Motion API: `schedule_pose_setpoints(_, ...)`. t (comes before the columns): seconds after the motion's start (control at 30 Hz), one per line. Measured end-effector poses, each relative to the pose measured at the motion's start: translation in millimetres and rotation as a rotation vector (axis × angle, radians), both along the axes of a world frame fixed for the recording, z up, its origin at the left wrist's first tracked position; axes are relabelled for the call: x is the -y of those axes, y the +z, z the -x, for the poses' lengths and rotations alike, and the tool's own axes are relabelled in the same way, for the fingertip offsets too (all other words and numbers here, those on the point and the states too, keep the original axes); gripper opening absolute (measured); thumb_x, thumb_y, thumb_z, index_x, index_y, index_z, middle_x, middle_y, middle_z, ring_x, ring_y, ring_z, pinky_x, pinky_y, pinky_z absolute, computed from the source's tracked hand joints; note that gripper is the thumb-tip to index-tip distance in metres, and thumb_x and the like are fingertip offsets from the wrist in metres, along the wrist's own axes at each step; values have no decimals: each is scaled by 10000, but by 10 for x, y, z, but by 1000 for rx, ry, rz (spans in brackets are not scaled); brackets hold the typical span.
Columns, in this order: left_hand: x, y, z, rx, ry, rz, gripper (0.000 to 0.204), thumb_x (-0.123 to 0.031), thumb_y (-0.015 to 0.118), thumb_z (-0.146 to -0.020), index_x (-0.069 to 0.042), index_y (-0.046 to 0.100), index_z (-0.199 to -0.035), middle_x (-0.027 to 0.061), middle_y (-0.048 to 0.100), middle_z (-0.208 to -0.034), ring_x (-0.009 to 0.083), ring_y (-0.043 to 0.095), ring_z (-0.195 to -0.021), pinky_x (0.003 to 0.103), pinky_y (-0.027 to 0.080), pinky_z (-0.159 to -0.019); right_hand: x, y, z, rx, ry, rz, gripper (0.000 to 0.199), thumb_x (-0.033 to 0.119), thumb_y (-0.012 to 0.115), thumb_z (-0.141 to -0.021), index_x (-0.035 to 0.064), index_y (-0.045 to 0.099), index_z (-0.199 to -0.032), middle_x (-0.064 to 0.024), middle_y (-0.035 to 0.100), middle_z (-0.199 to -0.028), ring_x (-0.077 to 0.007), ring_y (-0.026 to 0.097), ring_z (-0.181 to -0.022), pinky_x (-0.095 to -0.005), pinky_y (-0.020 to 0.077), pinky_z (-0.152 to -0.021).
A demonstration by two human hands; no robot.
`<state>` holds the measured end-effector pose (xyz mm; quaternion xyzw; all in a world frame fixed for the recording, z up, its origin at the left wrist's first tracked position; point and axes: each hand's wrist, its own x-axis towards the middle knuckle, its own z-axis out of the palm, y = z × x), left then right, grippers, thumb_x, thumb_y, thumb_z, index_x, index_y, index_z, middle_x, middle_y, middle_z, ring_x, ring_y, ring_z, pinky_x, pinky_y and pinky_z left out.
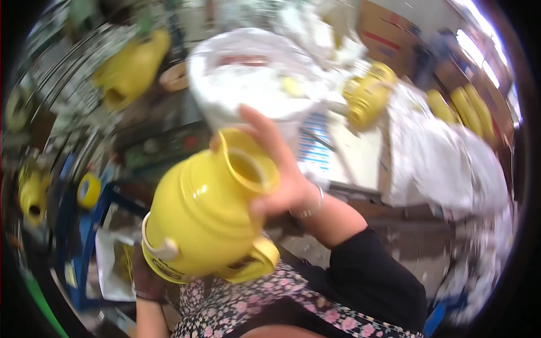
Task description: The person assembles yellow thermal bottles by inserting white rings into the openings, attaching white handles, and placing the assembled units onto a machinery rack.
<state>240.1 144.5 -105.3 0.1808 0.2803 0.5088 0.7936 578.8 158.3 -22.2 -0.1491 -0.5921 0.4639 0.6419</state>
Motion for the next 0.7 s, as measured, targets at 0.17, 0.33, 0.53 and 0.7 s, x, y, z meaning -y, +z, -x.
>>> schedule_pose_setpoints(0.17,39,444,-789,-411,-76,-442,437,-196,545,-978,-3,454,-1360,137,541,-1337,275,553,-1178,420,410,-1049,385,-680,-1283,-287,-399,537,655,205,650,-858,8,381,-1422,-172,515,-1348,-295,515,-1233,-429,425,-1039)
schedule_pose_setpoints(0.33,141,682,-1138,-685,-497,-947,571,-118,679,-837,5,468,-1353,141,603,-1236,254,572,-1138,385,416,-1018,1260,-1185,-2367,-869,-776,370,514,366,414,-941,43,481,-1335,-142,569,-1270,-311,583,-1128,-434,511,-938)
schedule_pose_setpoints(0.53,119,416,-631,-713,-225,-586,497,-89,622,-871,-32,473,-1342,104,608,-1190,208,596,-1076,347,455,-963,213,-879,-2838,-788,-792,440,486,486,552,-938,140,505,-1277,-67,579,-1231,-261,570,-1103,-474,521,-906)
schedule_pose_setpoints(0.7,587,53,195,-1321,23,-604,443,-41,642,-859,-27,527,-1287,88,625,-1141,198,595,-1082,326,475,-930,-508,-851,-3547,-560,-737,459,450,270,674,-874,87,511,-1252,-122,598,-1152,-281,607,-996,-411,542,-855)
